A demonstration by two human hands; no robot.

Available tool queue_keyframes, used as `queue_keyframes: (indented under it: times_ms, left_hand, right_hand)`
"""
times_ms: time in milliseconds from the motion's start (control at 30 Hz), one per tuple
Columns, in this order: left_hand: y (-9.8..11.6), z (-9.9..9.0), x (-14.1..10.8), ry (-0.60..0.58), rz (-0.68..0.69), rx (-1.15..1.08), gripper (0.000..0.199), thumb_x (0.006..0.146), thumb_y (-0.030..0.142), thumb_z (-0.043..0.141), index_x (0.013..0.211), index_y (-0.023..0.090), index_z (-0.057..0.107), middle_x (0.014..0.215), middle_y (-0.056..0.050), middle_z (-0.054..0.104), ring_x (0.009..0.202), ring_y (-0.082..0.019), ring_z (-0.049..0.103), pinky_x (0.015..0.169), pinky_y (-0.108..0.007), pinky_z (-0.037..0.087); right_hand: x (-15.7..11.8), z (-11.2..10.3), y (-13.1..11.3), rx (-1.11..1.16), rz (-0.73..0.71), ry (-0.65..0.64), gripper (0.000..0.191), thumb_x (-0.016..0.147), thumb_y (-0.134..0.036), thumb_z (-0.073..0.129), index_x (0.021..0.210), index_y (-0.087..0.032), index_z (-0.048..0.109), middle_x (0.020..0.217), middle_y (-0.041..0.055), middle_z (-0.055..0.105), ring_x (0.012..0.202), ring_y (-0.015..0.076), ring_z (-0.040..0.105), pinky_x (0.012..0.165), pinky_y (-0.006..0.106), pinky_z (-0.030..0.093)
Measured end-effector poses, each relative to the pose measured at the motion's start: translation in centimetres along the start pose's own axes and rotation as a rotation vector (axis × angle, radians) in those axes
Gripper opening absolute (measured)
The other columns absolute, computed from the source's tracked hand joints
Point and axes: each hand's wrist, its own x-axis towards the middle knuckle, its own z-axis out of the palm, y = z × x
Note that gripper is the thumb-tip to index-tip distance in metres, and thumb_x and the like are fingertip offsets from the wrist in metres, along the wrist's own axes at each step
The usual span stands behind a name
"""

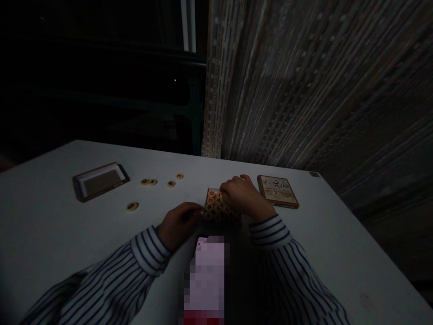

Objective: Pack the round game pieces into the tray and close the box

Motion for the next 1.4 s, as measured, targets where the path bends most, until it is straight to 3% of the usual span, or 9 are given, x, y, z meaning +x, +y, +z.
queue_keyframes:
  times_ms: [367,600,933,1133,1267,1400]
  left_hand:
    - [0.1,0.0,0.1,0.000,-0.006,0.010,0.016,0.074,0.014,0.055,0.088,0.016,0.062,0.082,-0.005,0.064,0.075,-0.014,0.060,0.068,-0.027,0.049]
    - [-0.4,-0.1,0.3,0.027,-0.017,0.005,0.017,0.075,0.015,0.054,0.089,0.016,0.062,0.085,-0.005,0.065,0.078,-0.014,0.061,0.073,-0.028,0.050]
    - [-0.8,-0.6,1.1,0.064,-0.025,0.056,0.018,0.074,0.015,0.054,0.088,0.015,0.064,0.084,-0.006,0.066,0.078,-0.015,0.061,0.074,-0.029,0.049]
    - [-0.7,-0.8,1.4,0.081,-0.028,0.050,0.017,0.074,0.015,0.053,0.085,0.015,0.065,0.084,-0.006,0.067,0.076,-0.015,0.062,0.074,-0.027,0.048]
    - [-0.1,-1.6,1.6,0.091,-0.063,0.064,0.014,0.073,0.016,0.052,0.078,0.015,0.065,0.075,-0.005,0.066,0.069,-0.014,0.060,0.067,-0.025,0.048]
    - [0.2,-4.2,1.5,0.111,-0.087,0.059,0.014,0.072,0.019,0.052,0.076,0.015,0.065,0.074,-0.004,0.066,0.068,-0.014,0.059,0.065,-0.025,0.046]
  right_hand:
    - [-0.2,-0.8,0.0,-0.027,0.008,0.025,0.027,0.085,-0.026,0.038,0.083,-0.019,0.065,0.084,0.0062,0.067,0.081,0.0198,0.057,0.074,0.033,0.030]
    - [-0.2,-1.0,-0.1,-0.019,0.024,0.119,0.026,0.085,-0.024,0.041,0.093,-0.019,0.065,0.087,0.0061,0.068,0.084,0.0195,0.057,0.077,0.033,0.032]
    - [-1.2,-3.0,-1.6,0.052,0.037,0.249,0.025,0.084,-0.025,0.044,0.095,-0.018,0.066,0.090,0.0060,0.068,0.089,0.0201,0.057,0.083,0.034,0.035]
    - [-1.5,-3.1,-3.1,0.101,0.068,0.303,0.026,0.085,-0.024,0.043,0.096,-0.017,0.065,0.092,0.0059,0.068,0.088,0.0196,0.058,0.083,0.033,0.037]
    - [-1.4,-3.0,-4.3,0.115,0.086,0.295,0.026,0.086,-0.026,0.042,0.095,-0.018,0.065,0.090,0.0060,0.068,0.084,0.0197,0.059,0.079,0.033,0.039]
    - [-0.5,-3.0,-5.3,0.159,0.055,0.272,0.028,0.086,-0.028,0.041,0.099,-0.018,0.064,0.094,0.0063,0.067,0.086,0.0195,0.059,0.079,0.032,0.040]
